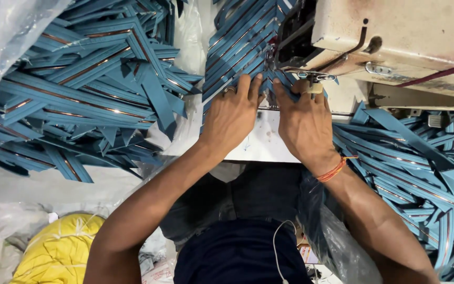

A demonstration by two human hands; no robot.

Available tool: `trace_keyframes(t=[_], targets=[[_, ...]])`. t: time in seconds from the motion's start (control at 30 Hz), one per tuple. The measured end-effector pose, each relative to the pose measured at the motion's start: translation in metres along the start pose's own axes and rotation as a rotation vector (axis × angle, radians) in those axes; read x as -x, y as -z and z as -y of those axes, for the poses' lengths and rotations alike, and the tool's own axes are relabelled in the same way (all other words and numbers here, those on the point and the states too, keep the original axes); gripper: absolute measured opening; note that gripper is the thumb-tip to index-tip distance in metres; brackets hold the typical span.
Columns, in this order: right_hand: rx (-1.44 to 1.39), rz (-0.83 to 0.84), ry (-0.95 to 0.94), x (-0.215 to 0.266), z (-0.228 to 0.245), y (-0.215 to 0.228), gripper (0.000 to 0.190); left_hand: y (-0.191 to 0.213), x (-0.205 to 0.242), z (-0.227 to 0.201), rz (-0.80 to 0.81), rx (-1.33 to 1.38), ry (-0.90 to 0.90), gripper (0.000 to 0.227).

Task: Sewing and organizing blue shoe component strips on an industrial sewing machine.

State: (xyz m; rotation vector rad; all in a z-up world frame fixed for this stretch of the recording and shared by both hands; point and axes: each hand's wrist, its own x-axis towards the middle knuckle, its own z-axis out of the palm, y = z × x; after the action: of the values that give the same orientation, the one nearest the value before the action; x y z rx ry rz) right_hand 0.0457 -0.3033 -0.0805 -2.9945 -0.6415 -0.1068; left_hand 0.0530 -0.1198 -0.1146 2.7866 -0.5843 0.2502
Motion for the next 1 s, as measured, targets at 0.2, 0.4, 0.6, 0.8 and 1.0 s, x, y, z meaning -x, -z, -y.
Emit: trace_keyframes(t=[0.2,0.4,0.6,0.8,1.0], targets=[[-0.014,-0.027,0.019,-0.002,-0.001,0.002,0.046,0.002,-0.006,0.002,0.011,-0.011,0.012,0.045],[-0.049,-0.098,0.030,-0.003,0.000,-0.008,0.046,-0.002,-0.007,0.004,0.021,-0.030,-0.009,0.046],[-0.063,-0.084,0.023,-0.007,-0.007,-0.017,0.045,-0.007,-0.014,0.009,0.001,0.022,0.011,0.047],[-0.109,-0.138,0.025,-0.012,-0.010,-0.024,0.037,-0.014,-0.019,0.010,-0.012,0.002,0.006,0.050],[-0.156,-0.160,0.012,-0.018,-0.014,-0.030,0.032,-0.020,-0.025,0.012,-0.068,-0.026,0.000,0.050]])
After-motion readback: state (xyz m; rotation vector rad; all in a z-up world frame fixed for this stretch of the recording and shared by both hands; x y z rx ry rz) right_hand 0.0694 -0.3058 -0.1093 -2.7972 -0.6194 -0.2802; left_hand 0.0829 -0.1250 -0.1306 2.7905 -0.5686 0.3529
